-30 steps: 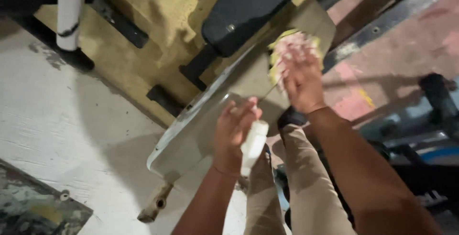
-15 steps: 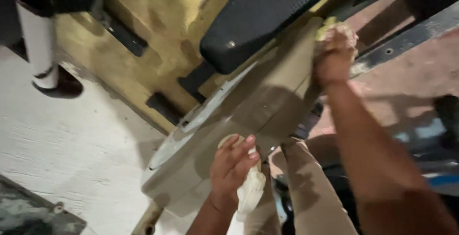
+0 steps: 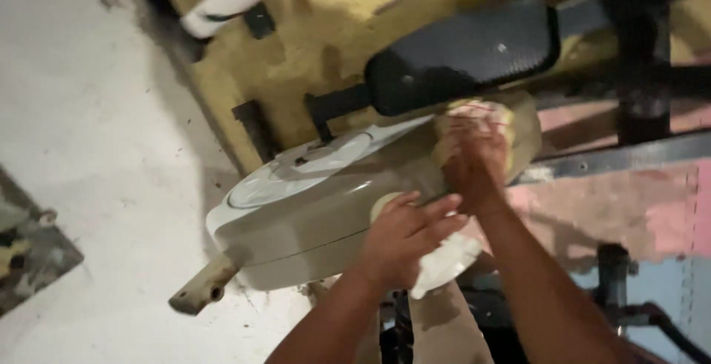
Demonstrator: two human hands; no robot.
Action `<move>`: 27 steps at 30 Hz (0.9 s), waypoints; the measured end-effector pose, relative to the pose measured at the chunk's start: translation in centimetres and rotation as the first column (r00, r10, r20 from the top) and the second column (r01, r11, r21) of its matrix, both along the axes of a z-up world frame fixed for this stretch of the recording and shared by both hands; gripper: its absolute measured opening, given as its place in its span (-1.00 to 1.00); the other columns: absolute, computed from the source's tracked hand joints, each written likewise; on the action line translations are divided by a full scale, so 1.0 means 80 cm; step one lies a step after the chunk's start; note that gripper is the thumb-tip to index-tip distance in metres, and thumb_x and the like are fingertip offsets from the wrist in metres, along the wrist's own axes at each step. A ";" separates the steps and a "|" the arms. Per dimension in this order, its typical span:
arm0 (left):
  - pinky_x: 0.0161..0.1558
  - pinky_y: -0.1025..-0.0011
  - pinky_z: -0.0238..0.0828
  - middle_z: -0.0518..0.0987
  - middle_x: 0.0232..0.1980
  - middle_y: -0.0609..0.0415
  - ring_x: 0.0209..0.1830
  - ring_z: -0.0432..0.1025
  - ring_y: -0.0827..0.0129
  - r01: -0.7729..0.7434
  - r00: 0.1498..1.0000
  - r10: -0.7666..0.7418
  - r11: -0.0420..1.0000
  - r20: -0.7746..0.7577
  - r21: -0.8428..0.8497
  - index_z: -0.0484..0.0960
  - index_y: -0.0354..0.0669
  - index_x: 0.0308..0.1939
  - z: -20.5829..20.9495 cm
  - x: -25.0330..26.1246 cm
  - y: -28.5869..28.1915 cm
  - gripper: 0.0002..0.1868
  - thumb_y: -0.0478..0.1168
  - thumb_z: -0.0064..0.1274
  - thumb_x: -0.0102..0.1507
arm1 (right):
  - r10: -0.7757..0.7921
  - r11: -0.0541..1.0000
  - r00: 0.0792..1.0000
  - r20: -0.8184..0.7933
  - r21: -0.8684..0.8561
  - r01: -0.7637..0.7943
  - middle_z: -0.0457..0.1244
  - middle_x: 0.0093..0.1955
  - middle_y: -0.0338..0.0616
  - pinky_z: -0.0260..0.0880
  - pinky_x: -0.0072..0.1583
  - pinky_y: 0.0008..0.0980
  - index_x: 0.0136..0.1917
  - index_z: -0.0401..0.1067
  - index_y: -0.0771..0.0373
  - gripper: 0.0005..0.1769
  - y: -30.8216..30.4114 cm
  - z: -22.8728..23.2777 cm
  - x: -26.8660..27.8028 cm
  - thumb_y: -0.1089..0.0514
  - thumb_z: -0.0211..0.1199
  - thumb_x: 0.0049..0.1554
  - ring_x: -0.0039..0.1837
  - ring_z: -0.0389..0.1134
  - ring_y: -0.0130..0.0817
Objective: Cleaning gym equipment by spraying it with cleaner and wiping it down with a cloth.
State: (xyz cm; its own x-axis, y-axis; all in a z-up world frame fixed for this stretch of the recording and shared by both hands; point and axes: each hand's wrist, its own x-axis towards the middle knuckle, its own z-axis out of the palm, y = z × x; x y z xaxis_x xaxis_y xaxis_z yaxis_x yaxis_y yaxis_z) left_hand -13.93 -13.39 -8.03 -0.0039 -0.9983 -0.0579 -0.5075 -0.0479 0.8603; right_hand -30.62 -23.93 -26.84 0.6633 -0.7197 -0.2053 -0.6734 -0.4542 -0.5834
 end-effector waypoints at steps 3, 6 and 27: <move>0.48 -0.02 0.14 0.47 0.49 0.09 0.32 0.47 0.22 0.041 0.999 -0.043 0.998 0.029 0.050 0.49 0.13 0.36 0.005 -0.001 0.003 -0.42 -0.31 0.12 0.24 | 0.081 0.973 0.997 0.011 -0.217 -0.076 0.26 0.48 -0.01 -0.05 0.68 -0.05 0.35 0.44 0.23 -0.54 -0.021 -0.033 -0.025 0.12 0.10 0.21 0.58 0.19 -0.08; 0.56 -0.01 0.06 0.48 0.53 0.14 0.32 0.49 0.30 0.028 0.999 -0.031 0.995 0.040 0.092 0.46 0.19 0.41 0.013 0.007 0.027 -0.36 -0.38 0.02 0.25 | -0.139 0.983 0.962 0.235 0.150 0.105 0.34 0.35 -0.13 0.12 0.63 -0.19 0.07 0.50 0.19 -0.77 -0.046 -0.042 -0.029 0.06 0.09 0.32 0.55 0.25 -0.08; 0.49 -0.07 0.13 0.47 0.37 -0.02 0.40 0.37 0.03 -0.590 0.711 0.635 0.773 0.303 -0.234 0.43 0.09 0.29 -0.003 0.212 0.141 -0.41 -0.18 0.36 0.24 | 0.720 0.421 0.693 -0.033 0.815 -0.398 0.09 0.61 -0.34 0.07 0.48 -0.27 0.54 0.22 -0.21 -0.31 0.027 0.105 0.286 -0.01 -0.01 0.12 0.54 0.14 -0.29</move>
